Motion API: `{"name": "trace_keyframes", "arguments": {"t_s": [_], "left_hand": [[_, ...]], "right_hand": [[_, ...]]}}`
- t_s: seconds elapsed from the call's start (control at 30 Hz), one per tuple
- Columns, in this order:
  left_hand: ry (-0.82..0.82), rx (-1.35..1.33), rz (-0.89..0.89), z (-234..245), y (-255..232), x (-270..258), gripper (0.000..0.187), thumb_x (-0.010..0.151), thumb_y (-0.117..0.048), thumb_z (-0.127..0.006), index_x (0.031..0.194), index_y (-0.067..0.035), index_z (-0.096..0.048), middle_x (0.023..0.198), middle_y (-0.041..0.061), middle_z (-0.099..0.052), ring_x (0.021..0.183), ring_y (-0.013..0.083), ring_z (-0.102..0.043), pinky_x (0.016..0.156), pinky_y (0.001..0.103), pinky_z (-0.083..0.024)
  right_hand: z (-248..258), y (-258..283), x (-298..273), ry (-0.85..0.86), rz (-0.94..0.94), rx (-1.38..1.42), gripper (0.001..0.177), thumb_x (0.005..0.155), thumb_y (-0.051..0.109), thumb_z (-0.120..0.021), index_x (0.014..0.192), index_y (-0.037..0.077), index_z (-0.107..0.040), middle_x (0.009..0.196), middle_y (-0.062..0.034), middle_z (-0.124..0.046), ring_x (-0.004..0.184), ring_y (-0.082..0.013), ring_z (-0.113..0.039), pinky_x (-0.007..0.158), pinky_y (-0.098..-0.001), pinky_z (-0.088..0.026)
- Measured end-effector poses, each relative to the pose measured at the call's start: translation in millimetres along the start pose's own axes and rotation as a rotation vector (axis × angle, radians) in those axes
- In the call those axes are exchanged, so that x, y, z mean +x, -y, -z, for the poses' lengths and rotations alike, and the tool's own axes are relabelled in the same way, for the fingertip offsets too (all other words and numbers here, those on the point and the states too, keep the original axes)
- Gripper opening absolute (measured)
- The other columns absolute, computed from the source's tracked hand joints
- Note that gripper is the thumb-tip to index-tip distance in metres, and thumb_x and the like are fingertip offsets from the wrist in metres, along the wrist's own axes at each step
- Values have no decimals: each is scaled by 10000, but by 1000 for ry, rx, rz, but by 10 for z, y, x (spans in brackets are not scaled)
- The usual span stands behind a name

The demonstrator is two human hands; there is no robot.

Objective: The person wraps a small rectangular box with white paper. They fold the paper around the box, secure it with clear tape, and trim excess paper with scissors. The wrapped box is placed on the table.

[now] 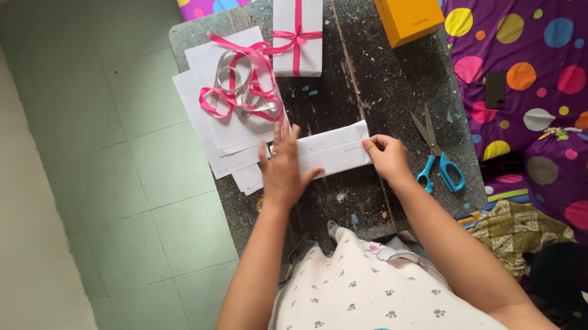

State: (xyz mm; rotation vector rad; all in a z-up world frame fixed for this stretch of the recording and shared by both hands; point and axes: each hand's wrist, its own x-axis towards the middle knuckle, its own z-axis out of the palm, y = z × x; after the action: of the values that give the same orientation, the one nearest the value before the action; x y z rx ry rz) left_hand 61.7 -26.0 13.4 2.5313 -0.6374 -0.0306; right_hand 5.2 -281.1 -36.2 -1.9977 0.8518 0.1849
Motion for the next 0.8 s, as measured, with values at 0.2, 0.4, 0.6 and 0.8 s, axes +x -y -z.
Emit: {"name": "trace_keyframes", "arguments": {"t_s": [0.2,0.4,0.6,0.8], "left_hand": [[103,96,91,129,6,112,829,642,-648,-831,1283,-167,-622,1253,10,-618,1257,196,-533,1108,533,-189],[139,78,110,133,10,164,765,640,-642,-833,1221,-188,-631,1193,-22,-623,1157,181,-552,993,539,-219],[128,100,91,124,13,164,727,686,-627,-819,1237,-193,-631,1168,-6,-595,1158,200,-536,961,523,-242],[186,167,83,174,-31,207,707,688,-627,-822,1202,-181,-628,1147,26,-589,1158,219,-533,972,499,-256]], "right_hand": [[-27,-42,1,-15,41,36,216,940,271,-733,942,57,-767,792,-26,-756,711,-92,-671,662,-286,-508],[-72,-165,67,-1,17,83,211,945,252,-734,942,42,-759,767,-17,-727,689,-78,-623,640,-274,-484],[-74,-245,117,81,1,264,202,967,210,-708,960,12,-749,819,-10,-724,736,-67,-611,671,-257,-484],[-56,-255,47,24,68,267,222,961,233,-715,965,13,-742,816,3,-720,744,-61,-619,688,-249,-492]]}}
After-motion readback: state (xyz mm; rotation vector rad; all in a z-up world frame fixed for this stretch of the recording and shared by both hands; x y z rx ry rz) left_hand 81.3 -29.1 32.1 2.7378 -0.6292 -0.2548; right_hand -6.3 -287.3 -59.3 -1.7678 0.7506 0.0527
